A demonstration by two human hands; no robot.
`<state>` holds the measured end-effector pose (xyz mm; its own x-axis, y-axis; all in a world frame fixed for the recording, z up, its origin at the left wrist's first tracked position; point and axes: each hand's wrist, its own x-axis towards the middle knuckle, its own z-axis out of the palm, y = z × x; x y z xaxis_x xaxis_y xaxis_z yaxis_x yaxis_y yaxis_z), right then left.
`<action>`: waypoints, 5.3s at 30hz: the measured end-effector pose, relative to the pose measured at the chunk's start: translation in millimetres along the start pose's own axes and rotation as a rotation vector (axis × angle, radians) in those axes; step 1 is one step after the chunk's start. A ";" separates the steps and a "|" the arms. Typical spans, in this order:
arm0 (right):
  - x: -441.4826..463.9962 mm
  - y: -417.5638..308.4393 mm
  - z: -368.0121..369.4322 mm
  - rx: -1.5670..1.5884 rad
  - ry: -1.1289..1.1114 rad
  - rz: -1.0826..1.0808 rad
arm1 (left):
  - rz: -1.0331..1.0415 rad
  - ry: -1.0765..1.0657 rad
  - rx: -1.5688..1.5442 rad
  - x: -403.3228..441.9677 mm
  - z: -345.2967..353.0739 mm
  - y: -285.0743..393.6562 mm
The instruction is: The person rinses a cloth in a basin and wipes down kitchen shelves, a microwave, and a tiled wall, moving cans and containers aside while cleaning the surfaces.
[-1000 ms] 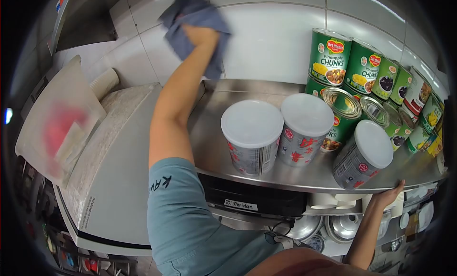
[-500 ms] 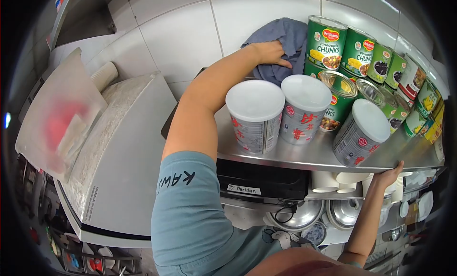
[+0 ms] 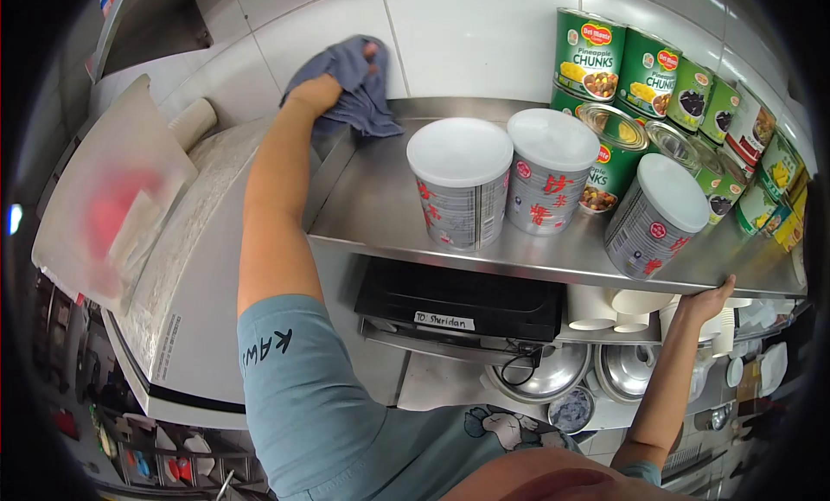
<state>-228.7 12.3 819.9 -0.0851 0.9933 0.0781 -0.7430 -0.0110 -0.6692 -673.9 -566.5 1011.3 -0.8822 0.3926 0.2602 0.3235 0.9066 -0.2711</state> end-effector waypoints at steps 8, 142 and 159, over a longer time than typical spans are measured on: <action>15.2 7.0 -7.8 0.037 -0.021 -0.016 | 0.335 0.876 -0.263 66.3 -40.7 48.6; 29.9 21.3 -8.4 -0.152 0.108 -0.081 | -0.504 1.131 -1.140 -301.6 63.1 325.6; 16.8 12.1 -4.5 -0.150 0.143 -0.052 | -0.252 1.142 -1.188 -301.2 56.3 380.5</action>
<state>-236.2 29.3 809.7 0.0537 0.9984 0.0169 -0.6359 0.0472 -0.7703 -304.4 -348.6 777.6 -0.4351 -0.3537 0.8280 0.7562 0.3557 0.5493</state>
